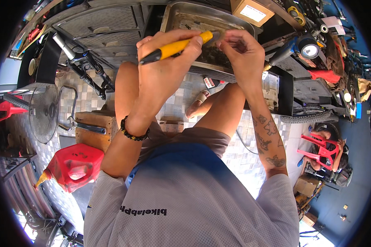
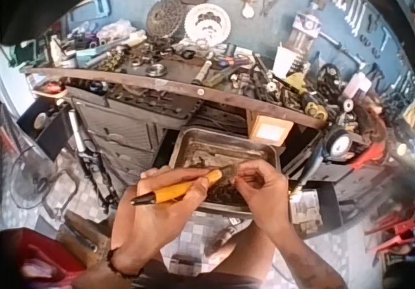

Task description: The person uses a yellow utility knife to scrape grease and grime from small metal bicycle parts held over a metal tray. The person repeatedly scrapes the parts and occasionally places them on the workbench.

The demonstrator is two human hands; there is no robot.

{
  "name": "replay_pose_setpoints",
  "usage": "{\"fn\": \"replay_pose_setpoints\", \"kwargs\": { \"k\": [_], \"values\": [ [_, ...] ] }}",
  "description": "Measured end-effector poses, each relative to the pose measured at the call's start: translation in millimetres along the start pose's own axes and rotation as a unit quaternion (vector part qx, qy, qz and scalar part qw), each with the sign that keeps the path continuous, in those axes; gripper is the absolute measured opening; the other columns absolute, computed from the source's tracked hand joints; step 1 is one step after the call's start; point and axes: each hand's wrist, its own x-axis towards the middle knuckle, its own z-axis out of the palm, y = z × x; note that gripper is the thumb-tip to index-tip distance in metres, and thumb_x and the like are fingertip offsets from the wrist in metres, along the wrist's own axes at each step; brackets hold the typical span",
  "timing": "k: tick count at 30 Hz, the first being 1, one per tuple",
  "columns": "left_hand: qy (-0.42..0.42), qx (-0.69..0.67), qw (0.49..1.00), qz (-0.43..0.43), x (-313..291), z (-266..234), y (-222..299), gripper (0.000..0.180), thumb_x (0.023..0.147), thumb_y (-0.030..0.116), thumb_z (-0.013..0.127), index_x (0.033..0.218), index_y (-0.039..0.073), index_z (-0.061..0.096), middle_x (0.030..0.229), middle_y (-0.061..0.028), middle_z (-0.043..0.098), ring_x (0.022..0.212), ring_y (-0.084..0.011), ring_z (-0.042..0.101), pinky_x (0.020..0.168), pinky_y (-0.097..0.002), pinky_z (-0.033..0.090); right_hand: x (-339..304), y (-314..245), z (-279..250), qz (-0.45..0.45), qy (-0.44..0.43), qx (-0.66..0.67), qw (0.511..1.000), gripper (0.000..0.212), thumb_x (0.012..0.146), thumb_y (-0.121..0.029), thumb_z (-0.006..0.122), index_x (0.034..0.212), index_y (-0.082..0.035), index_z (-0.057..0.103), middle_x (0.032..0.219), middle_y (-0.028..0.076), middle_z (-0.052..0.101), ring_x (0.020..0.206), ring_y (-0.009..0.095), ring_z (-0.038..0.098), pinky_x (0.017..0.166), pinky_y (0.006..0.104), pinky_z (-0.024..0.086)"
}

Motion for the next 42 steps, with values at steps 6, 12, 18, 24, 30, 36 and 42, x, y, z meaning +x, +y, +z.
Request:
{"fn": "replay_pose_setpoints", "kwargs": {
  "k": [6,12,18,24,30,36,42],
  "values": [
    [0.013,0.114,0.993,0.029,1,-5,3,0.017,0.095,0.026,0.089,0.105,0.014,0.092,0.085,-0.0041,0.083,0.081,-0.0194,0.073,0.099,-0.0363,0.044,2,-2,1,0.032,-0.02,0.08,0.996,0.023,0.098,0.006,0.086,0.12,0.006,0.079,0.106,0.013,0.085,0.095,0.015,0.081,0.089,0.0295,0.068],
    [0.026,0.008,1.0,-0.013,0,-1,4,0.017,0.094,0.024,0.089,0.106,0.013,0.092,0.085,-0.004,0.082,0.081,-0.0189,0.073,0.1,-0.0353,0.044,4,-7,-6,0.094,-0.058,0.162,0.981,0.022,0.104,0.002,0.083,0.124,0.008,0.075,0.111,0.017,0.084,0.1,0.023,0.085,0.092,0.0359,0.072],
    [0.043,0.084,0.995,0.034,-6,0,4,0.016,0.095,0.021,0.088,0.109,0.013,0.092,0.087,-0.0035,0.084,0.08,-0.0155,0.071,0.102,-0.0345,0.042,4,-17,-4,0.112,-0.04,0.176,0.977,0.02,0.104,0.003,0.082,0.122,0.008,0.074,0.107,0.018,0.084,0.096,0.025,0.085,0.089,0.0362,0.072],
    [0.048,0.096,0.992,0.068,-10,3,0,0.015,0.095,0.019,0.088,0.108,0.012,0.091,0.089,-0.002,0.085,0.077,-0.0147,0.069,0.099,-0.0348,0.04,9,-22,-4,0.139,-0.009,0.192,0.971,0.018,0.102,0.005,0.081,0.117,0.008,0.074,0.104,0.018,0.084,0.093,0.024,0.085,0.086,0.0344,0.072],
    [0.06,0.146,0.978,0.138,-17,10,-2,0.013,0.095,0.018,0.088,0.105,0.011,0.09,0.086,-0.0009,0.084,0.077,-0.0155,0.07,0.099,-0.0362,0.039,9,-13,-3,0.124,0.001,0.149,0.981,0.021,0.105,-0.001,0.083,0.124,0.002,0.076,0.11,0.014,0.084,0.096,0.02,0.082,0.086,0.0317,0.068],
    [0.047,0.145,0.981,0.118,-13,7,-3,0.015,0.096,0.017,0.088,0.108,0.01,0.091,0.088,-0.0011,0.085,0.08,-0.0148,0.071,0.1,-0.0356,0.04,10,-8,-4,0.058,-0.006,0.159,0.986,0.027,0.105,0.004,0.08,0.131,0.003,0.073,0.114,0.016,0.083,0.102,0.019,0.081,0.09,0.0325,0.069],
    [0.023,0.129,0.986,0.106,-4,-3,1,0.014,0.096,0.018,0.088,0.108,0.011,0.091,0.091,-0.0027,0.086,0.083,-0.0179,0.072,0.096,-0.036,0.043,8,-9,-8,0.059,-0.04,0.182,0.981,0.032,0.107,0.007,0.075,0.138,0.004,0.069,0.125,0.016,0.079,0.111,0.022,0.08,0.102,0.0387,0.071]
  ]
}}
